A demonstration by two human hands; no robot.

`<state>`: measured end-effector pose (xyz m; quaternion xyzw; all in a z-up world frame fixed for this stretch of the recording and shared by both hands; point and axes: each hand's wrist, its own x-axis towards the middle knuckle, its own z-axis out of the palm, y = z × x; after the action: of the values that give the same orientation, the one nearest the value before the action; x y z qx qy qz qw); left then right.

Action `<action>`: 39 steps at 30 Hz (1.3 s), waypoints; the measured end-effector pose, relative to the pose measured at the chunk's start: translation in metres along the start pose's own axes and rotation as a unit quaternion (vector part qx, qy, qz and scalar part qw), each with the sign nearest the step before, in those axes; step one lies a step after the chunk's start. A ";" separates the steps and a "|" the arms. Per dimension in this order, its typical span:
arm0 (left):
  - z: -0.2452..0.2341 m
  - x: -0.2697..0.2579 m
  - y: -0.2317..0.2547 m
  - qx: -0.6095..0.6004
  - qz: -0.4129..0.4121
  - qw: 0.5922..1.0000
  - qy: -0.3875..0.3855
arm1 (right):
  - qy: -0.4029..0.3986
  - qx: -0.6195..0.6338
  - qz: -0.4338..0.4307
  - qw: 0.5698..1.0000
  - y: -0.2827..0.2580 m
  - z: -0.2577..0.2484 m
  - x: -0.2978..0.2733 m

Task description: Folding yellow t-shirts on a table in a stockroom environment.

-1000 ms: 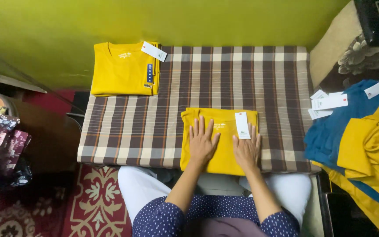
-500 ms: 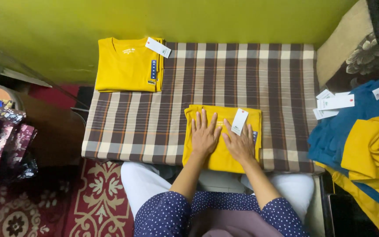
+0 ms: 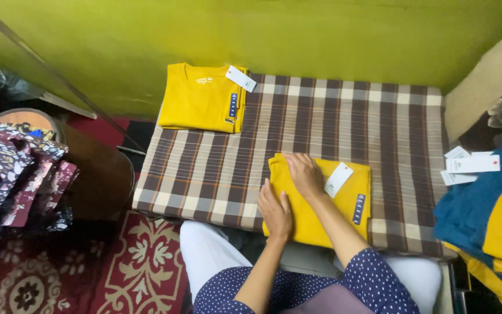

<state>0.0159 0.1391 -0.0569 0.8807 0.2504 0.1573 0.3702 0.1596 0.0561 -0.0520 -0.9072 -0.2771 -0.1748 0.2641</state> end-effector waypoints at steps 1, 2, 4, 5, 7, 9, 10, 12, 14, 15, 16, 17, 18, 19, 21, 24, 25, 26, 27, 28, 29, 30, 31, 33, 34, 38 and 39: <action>-0.002 0.005 -0.001 0.003 -0.001 1.000 0.002 | 0.000 0.004 -0.001 1.000 -0.004 0.005 0.017; -0.003 0.007 0.000 -0.010 -0.015 1.000 0.010 | -0.075 -0.003 0.017 0.997 -0.005 0.008 0.033; -0.005 0.013 0.000 -0.024 -0.030 0.999 0.019 | -0.152 -0.010 0.032 0.988 -0.016 0.001 0.059; -0.006 0.015 -0.001 -0.028 -0.036 0.999 0.013 | -0.205 -0.006 0.030 0.978 -0.026 -0.008 0.068; -0.003 0.019 -0.006 -0.033 -0.044 0.998 0.004 | -0.260 -0.005 0.029 0.965 -0.032 -0.014 0.076; 0.008 0.018 -0.017 -0.011 -0.039 0.999 0.019 | -0.315 0.045 0.077 0.945 -0.026 -0.005 0.075; 0.001 0.018 -0.014 -0.012 -0.043 0.999 0.015 | -0.320 0.044 0.079 0.943 -0.029 -0.006 0.075; -0.012 0.019 -0.007 -0.062 -0.044 0.997 0.029 | -0.299 0.099 0.138 0.939 -0.035 -0.009 0.077; -0.019 0.016 -0.007 -0.028 -0.065 0.997 -0.016 | -0.280 0.082 0.119 0.949 -0.029 0.002 0.067; -0.023 0.016 -0.006 0.006 -0.082 0.995 -0.059 | -0.257 0.064 0.099 0.959 -0.026 0.006 0.063; -0.021 0.016 -0.016 0.007 -0.082 0.995 -0.058 | -0.256 0.066 0.099 0.959 -0.022 0.015 0.058; -0.020 0.015 -0.025 0.061 -0.087 0.988 -0.109 | -0.221 0.033 0.067 0.972 -0.018 0.024 0.054; -0.020 0.014 -0.036 0.116 -0.091 0.976 -0.159 | -0.185 0.001 0.038 0.982 -0.015 0.033 0.048; -0.028 0.014 -0.035 0.119 -0.090 0.976 -0.159 | -0.184 0.004 0.039 0.982 -0.015 0.037 0.045; -0.044 0.013 -0.034 0.126 -0.063 0.972 -0.186 | -0.100 -0.053 -0.003 0.994 -0.014 0.046 0.039; -0.067 0.023 -0.010 0.080 -0.094 0.970 -0.211 | -0.116 -0.035 0.011 0.993 -0.013 0.046 0.043; -0.075 0.022 0.000 0.080 -0.091 0.970 -0.210 | -0.114 -0.036 0.011 0.993 -0.014 0.040 0.043; -0.084 0.022 0.010 0.048 -0.104 0.972 -0.204 | -0.119 -0.009 0.041 0.992 -0.015 0.035 0.043; -0.092 0.022 0.019 0.016 -0.116 0.973 -0.198 | -0.124 0.018 0.072 0.990 -0.017 0.030 0.044; -0.092 0.019 0.016 0.015 -0.119 0.973 -0.199 | -0.126 0.018 0.072 0.989 -0.027 0.013 0.033; -0.092 0.016 0.013 0.022 -0.124 0.968 -0.216 | -0.059 -0.005 0.044 0.997 -0.036 -0.004 0.022; -0.090 0.012 0.011 0.028 -0.131 0.963 -0.234 | 0.007 -0.029 0.016 0.999 -0.045 -0.023 0.010; -0.089 0.009 0.003 0.026 -0.134 0.962 -0.237 | 0.002 -0.030 0.017 0.999 -0.053 -0.030 -0.005; -0.083 0.007 -0.011 0.071 -0.111 0.953 -0.271 | -0.095 -0.022 -0.050 0.994 -0.066 -0.044 -0.032; -0.081 0.009 -0.012 0.073 -0.113 0.951 -0.277 | -0.098 -0.021 -0.044 0.994 -0.067 -0.043 -0.029; -0.086 0.012 -0.019 0.019 -0.184 0.926 -0.328 | -0.215 -0.098 0.002 0.972 -0.075 -0.033 -0.014; -0.090 0.011 -0.021 0.013 -0.190 0.924 -0.331 | -0.227 -0.107 0.014 0.968 -0.077 -0.030 -0.008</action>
<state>-0.0234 0.2099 -0.0103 0.8231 0.2787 -0.2198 0.4434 0.1021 0.0903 -0.0023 -0.9498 -0.2970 0.0104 0.0982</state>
